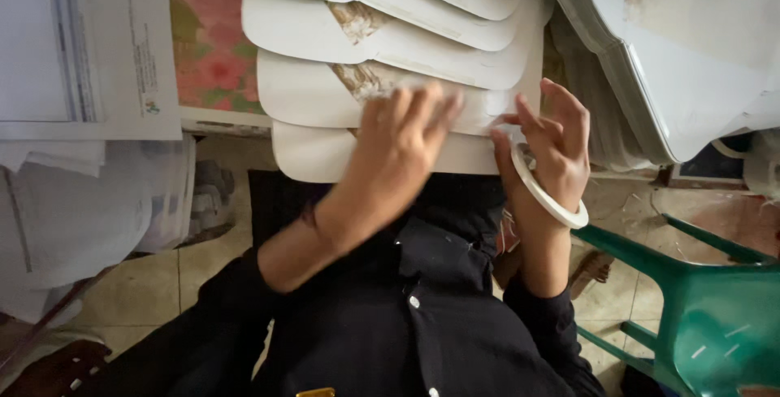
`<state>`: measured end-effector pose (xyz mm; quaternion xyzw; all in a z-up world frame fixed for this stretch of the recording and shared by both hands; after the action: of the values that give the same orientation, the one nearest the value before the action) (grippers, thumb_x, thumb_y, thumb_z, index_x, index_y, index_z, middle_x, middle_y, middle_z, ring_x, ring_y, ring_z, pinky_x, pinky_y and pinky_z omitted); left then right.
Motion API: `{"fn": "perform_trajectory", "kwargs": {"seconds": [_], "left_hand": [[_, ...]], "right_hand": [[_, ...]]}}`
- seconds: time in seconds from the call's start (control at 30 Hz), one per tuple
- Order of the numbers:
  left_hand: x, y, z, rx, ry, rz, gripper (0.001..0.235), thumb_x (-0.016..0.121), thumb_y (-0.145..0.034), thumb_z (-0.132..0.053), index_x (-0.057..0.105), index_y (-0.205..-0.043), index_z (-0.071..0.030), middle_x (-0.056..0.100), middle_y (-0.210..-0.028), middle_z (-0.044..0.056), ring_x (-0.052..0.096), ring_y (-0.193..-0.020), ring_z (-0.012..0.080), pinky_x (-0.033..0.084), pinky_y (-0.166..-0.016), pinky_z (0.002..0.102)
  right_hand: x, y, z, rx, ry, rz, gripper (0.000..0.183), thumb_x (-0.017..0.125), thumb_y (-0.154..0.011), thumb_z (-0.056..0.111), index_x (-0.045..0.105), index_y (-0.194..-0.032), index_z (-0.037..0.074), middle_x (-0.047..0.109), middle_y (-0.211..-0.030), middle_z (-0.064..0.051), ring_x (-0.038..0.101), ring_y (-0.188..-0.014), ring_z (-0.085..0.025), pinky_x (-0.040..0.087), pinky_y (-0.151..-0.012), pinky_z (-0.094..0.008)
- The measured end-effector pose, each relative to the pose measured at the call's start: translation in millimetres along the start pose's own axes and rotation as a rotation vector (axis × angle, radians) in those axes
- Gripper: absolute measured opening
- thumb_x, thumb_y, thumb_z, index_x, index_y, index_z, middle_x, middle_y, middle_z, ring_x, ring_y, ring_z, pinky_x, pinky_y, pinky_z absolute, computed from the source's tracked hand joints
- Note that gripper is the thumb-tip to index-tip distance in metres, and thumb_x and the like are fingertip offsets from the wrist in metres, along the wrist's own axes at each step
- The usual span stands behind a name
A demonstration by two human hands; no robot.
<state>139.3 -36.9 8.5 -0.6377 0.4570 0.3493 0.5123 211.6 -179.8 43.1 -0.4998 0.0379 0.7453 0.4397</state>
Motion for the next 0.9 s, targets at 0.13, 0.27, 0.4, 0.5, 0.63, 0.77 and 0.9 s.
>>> {"fn": "perform_trajectory", "kwargs": {"seconds": [0.13, 0.27, 0.4, 0.5, 0.63, 0.77, 0.9], "left_hand": [[-8.4, 7.6, -30.6, 0.092, -0.056, 0.076, 0.055, 0.067, -0.104, -0.009, 0.06, -0.157, -0.02, 0.052, -0.142, 0.004, 0.05, -0.114, 0.0231, 0.047, -0.094, 0.038], [-6.2, 0.0, -42.5, 0.076, -0.142, 0.034, 0.04, 0.068, -0.102, -0.018, 0.065, -0.141, -0.014, 0.052, -0.138, 0.004, 0.048, -0.12, 0.0228, 0.045, -0.092, 0.039], [-13.0, -7.7, -54.4, 0.082, -0.116, -0.108, 0.008, 0.067, -0.101, -0.006, 0.074, -0.104, -0.01, 0.057, -0.133, 0.009, 0.051, -0.124, 0.0265, 0.043, -0.095, 0.041], [2.7, -4.3, -42.2, 0.063, 0.103, -0.175, 0.028, 0.066, -0.104, -0.006, 0.075, -0.13, -0.002, 0.064, -0.128, 0.013, 0.06, -0.11, 0.0312, 0.046, -0.082, 0.044], [-18.3, 3.1, 9.8, 0.005, 0.2, -0.185, 0.039, 0.081, -0.092, -0.01, 0.079, -0.13, -0.014, 0.065, -0.117, 0.012, 0.061, -0.105, 0.0336, 0.049, -0.073, 0.046], [-34.2, 27.2, 66.2, -0.225, 0.118, -0.036, 0.086, 0.095, -0.097, -0.03, 0.045, -0.167, -0.02, 0.054, -0.136, 0.013, 0.052, -0.123, 0.0323, 0.055, -0.094, 0.043], [-35.5, 41.4, 71.1, -0.292, 0.249, 0.012, 0.095, 0.095, -0.093, -0.03, 0.04, -0.171, -0.02, 0.05, -0.142, 0.015, 0.048, -0.134, 0.0383, 0.05, -0.103, 0.054]], "right_hand": [[-0.4, -7.7, 11.7, -0.018, -0.057, 0.0, 0.016, 0.085, -0.108, -0.005, 0.074, -0.098, -0.012, 0.052, -0.15, -0.024, 0.081, -0.1, -0.031, 0.067, -0.094, -0.042], [11.5, 9.6, 0.8, -0.131, -0.047, -0.069, 0.02, 0.084, -0.104, -0.004, 0.07, -0.092, -0.013, 0.057, -0.142, -0.027, 0.08, -0.097, -0.035, 0.067, -0.081, -0.043], [-0.4, 15.9, 21.8, -0.066, -0.167, -0.149, 0.016, 0.087, -0.1, 0.009, 0.079, -0.097, -0.004, 0.066, -0.13, -0.021, 0.073, -0.112, -0.041, 0.054, -0.092, -0.045], [-15.7, 10.2, 47.4, 0.082, -0.331, -0.146, 0.018, 0.089, -0.095, 0.005, 0.077, -0.1, -0.008, 0.063, -0.134, -0.027, 0.074, -0.114, -0.044, 0.062, -0.094, -0.05], [2.3, 5.2, 35.1, 0.121, -0.301, -0.023, 0.023, 0.087, -0.097, 0.007, 0.081, -0.114, -0.007, 0.059, -0.143, -0.029, 0.07, -0.12, -0.044, 0.059, -0.102, -0.051], [39.2, 6.0, 47.8, 0.096, -0.29, 0.21, 0.014, 0.08, -0.101, 0.018, 0.082, -0.112, 0.01, 0.058, -0.151, -0.017, 0.064, -0.129, -0.032, 0.057, -0.101, -0.042], [54.5, 6.6, 59.8, 0.072, -0.296, 0.21, 0.006, 0.083, -0.096, 0.012, 0.082, -0.101, 0.009, 0.06, -0.147, -0.017, 0.063, -0.125, -0.032, 0.055, -0.097, -0.041]]}}
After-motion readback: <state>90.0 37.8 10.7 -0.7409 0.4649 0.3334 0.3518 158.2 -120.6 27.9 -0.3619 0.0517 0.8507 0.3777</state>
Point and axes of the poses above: each hand's wrist, its own y-axis away from the middle knuckle, its own x-axis out of the palm, z = x × y, the point moved 10 cm from there along -y, towards the middle knuckle
